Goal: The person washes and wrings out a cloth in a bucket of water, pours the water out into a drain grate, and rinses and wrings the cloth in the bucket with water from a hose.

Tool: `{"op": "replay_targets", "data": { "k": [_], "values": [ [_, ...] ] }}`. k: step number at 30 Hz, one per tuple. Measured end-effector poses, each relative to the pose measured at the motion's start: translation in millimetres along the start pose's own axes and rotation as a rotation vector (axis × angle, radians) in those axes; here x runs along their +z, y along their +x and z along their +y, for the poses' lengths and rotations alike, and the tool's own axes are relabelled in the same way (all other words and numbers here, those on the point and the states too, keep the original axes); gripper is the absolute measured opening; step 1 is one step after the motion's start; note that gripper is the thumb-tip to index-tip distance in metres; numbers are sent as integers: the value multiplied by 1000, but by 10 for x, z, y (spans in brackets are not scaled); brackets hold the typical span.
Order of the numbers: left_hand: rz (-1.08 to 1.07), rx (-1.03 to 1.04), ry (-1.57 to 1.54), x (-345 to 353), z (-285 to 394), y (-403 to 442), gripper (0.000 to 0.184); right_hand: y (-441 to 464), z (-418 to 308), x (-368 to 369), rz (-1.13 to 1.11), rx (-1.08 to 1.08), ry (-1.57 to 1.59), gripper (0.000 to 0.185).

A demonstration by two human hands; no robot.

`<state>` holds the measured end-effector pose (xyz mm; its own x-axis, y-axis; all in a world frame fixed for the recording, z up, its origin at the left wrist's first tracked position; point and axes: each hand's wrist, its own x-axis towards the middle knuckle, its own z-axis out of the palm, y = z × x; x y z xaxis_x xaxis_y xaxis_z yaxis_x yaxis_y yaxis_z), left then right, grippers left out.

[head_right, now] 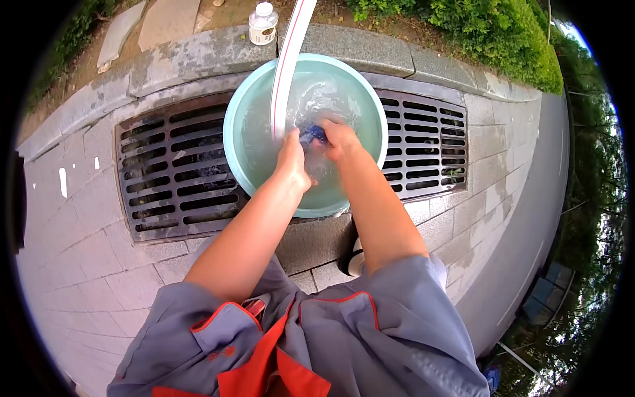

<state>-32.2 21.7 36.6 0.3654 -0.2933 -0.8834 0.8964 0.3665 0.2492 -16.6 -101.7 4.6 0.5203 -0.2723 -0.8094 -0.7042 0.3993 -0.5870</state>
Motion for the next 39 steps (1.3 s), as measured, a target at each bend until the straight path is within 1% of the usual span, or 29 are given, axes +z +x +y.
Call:
{"op": "replay_targets", "data": {
  "k": [1, 2, 5, 6, 7, 9, 10, 11, 13, 14, 15, 16, 17, 19, 20, 23, 24, 26, 27, 29, 30, 31, 33, 34, 35, 36, 37, 38, 39],
  "values": [
    [11, -101, -79, 28, 25, 44, 70, -277, -97, -39, -76, -44, 137, 25],
    [43, -122, -132, 74, 108, -24, 62, -628, -192, -71, -156, -86, 271, 21],
    [-218, -35, -408, -40, 77, 342, 56, -1592, -336, -249, -280, -237, 320, 29],
    [-295, -62, -661, -25, 103, 388, 50, -1832, -330, -186, -270, -299, 380, 31],
    [-279, -32, -678, -7, 116, 380, 49, -1875, -298, -282, -529, -336, 430, 42],
    [-247, 28, -711, 47, 124, 346, 47, -1932, -140, -95, -195, -492, 341, 54],
    [-350, 5, -751, 57, 98, 296, 45, -1870, -49, -74, -158, -513, 180, 63],
    [-396, 11, -686, 65, 86, 254, 46, -1636, 142, -89, -106, -656, -68, 63],
    [-481, 27, -557, 72, 99, 170, 48, -1493, 268, 95, 91, -1067, -834, 59],
    [-570, -10, -591, 37, 74, 187, 49, -1478, 291, 238, 212, -1134, -948, 57],
    [-566, 96, -516, 22, 45, 145, 49, -1475, 289, 383, 333, -1196, -1061, 57],
    [-612, 30, -577, 21, -17, 234, 47, -1421, 279, 468, 429, -1208, -1124, 47],
    [-662, -35, -636, 18, -54, 327, 45, -1381, 260, 505, 441, -1172, -1143, 43],
    [-646, -39, -578, -17, -25, 344, 40, -1319, 211, 547, 469, -1104, -1185, 35],
    [-639, -42, -549, -38, -9, 352, 37, -1288, 190, 544, 496, -1166, -1192, 29],
    [-620, -51, -464, -71, 37, 360, 30, -1171, 147, 490, 507, -1102, -1178, 27],
    [-564, 17, -453, -35, 30, 325, 28, -1105, 123, 420, 497, -1081, -1203, 28],
    [-453, 154, -425, 90, 45, 181, 24, -909, 41, 248, 458, -864, -1025, 30],
    [-355, 183, -286, 111, 103, 120, 24, -790, 6, 176, 440, -756, -932, 31],
    [-170, 244, 4, 142, 215, 25, 24, -517, -21, 39, 251, -559, -608, 36],
    [-176, 340, -29, 106, 188, 120, 27, -379, -2, -46, 161, -458, -447, 39],
    [-201, 383, -43, 111, 249, 40, 30, -212, 46, -128, 261, -502, -467, 41],
    [-174, 593, 124, 83, 257, 96, 41, -27, 127, -157, 446, -582, -511, 48],
    [-134, 606, 188, 79, 225, 118, 45, -83, 249, -111, 461, -662, -855, 56],
    [-92, 619, 250, 88, 178, 130, 49, -147, 340, -92, 362, -493, -1010, 62],
    [-53, 633, 314, 88, 141, 131, 54, -120, 403, -54, 276, -423, -1198, 66],
    [-71, 552, 341, 77, 120, 111, 68, -46, 492, -68, 187, -349, -1381, 70],
    [-52, 533, 343, 68, 96, 101, 71, 221, 588, -253, 18, -456, -1373, 61],
    [-34, 514, 343, 62, 69, 103, 73, 300, 495, -232, 86, -297, -1262, 55]
  ]
}}
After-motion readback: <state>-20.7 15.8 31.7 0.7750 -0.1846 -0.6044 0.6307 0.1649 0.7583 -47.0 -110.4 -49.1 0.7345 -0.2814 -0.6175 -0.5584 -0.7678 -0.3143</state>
